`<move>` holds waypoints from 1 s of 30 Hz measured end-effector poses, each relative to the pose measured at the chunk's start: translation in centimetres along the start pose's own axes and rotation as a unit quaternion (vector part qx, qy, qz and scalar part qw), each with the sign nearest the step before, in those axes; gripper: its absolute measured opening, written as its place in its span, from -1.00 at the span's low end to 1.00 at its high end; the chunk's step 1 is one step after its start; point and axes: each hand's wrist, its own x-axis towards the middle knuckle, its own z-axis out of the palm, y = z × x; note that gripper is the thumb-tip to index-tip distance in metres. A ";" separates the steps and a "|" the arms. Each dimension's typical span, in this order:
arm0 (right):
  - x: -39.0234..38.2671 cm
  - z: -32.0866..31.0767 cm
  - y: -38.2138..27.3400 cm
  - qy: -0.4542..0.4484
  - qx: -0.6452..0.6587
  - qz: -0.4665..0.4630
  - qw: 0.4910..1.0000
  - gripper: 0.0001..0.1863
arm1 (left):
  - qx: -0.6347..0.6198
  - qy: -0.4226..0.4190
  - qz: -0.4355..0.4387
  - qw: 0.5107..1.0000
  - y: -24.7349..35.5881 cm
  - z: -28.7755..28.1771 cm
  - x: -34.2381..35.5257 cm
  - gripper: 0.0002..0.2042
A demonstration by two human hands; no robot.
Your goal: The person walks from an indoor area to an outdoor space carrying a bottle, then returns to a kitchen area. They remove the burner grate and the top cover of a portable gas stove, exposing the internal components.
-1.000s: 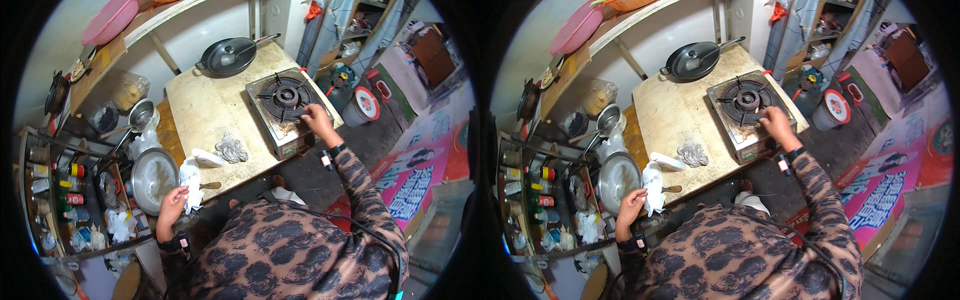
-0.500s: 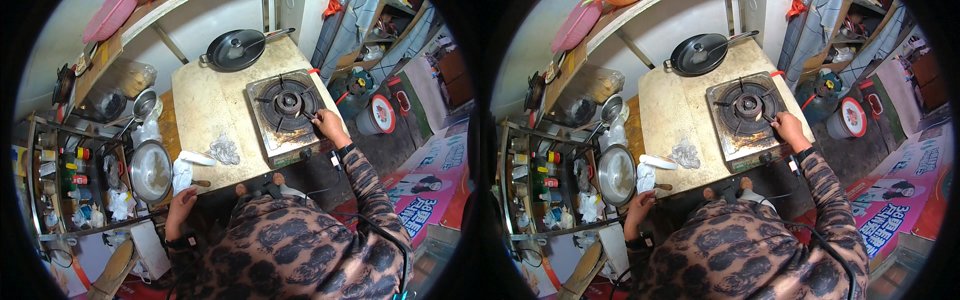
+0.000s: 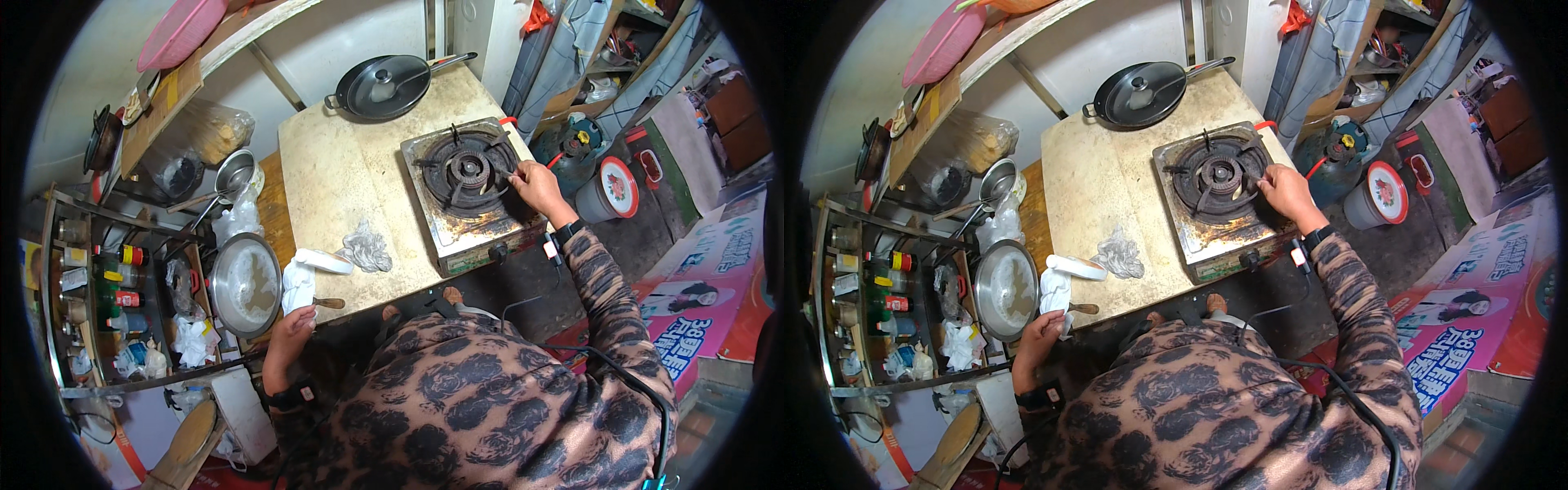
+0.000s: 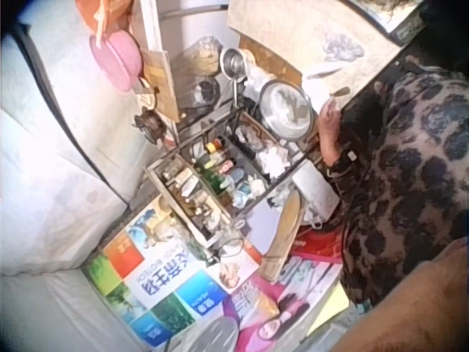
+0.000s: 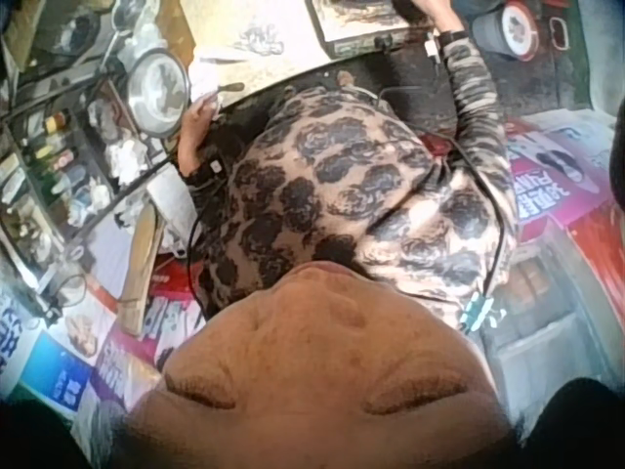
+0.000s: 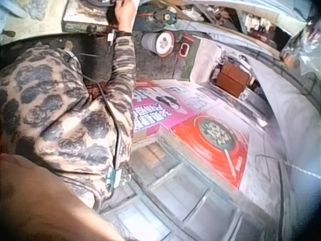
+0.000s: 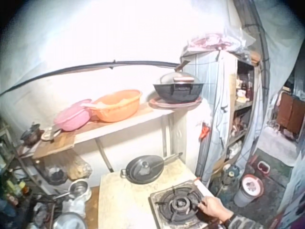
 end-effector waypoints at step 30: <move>-33.7 -4.5 11.5 0.136 0.243 0.631 0.724 -0.74 | 0.153 -0.408 0.001 0.900 -4.0 5.2 9.6 -0.56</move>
